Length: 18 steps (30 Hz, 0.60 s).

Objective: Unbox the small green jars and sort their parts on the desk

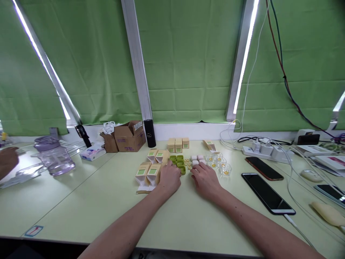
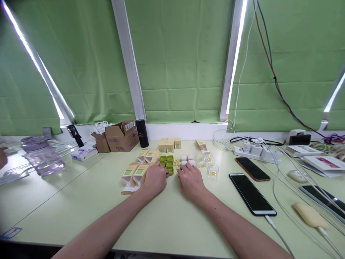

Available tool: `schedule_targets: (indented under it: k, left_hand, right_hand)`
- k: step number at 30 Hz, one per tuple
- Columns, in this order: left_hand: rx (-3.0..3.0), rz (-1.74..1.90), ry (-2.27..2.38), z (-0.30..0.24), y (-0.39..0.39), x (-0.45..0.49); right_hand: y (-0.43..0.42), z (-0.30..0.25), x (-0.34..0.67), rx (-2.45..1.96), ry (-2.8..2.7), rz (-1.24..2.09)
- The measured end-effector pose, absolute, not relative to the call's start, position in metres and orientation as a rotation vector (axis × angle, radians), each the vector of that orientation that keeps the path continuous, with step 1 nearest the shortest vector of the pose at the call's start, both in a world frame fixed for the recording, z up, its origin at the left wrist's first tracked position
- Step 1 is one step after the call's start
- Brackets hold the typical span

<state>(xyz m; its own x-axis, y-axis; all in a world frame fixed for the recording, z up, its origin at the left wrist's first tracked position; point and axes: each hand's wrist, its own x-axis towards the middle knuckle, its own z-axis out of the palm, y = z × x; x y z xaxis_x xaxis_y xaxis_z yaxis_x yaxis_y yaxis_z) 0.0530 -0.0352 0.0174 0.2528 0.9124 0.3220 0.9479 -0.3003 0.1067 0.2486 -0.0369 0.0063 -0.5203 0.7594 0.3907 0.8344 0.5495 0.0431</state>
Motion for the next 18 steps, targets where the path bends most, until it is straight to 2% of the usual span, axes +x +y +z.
schedule_targets:
  k: [4,10,18]
  left_hand:
    - [-2.392,-0.495,-1.812,0.018,-0.035,0.054]
    - [-2.364,-0.383,-1.786,0.023,-0.039,0.055]
    - [-2.312,-0.496,-1.74,0.028,-0.042,0.054]
  right_hand:
    - [-0.032,0.007,0.251,-1.311,-2.417,-0.424]
    - [-0.028,0.004,0.254,-1.344,-2.403,-0.409]
    - [-0.023,-0.002,0.254,-1.381,-2.397,-0.371]
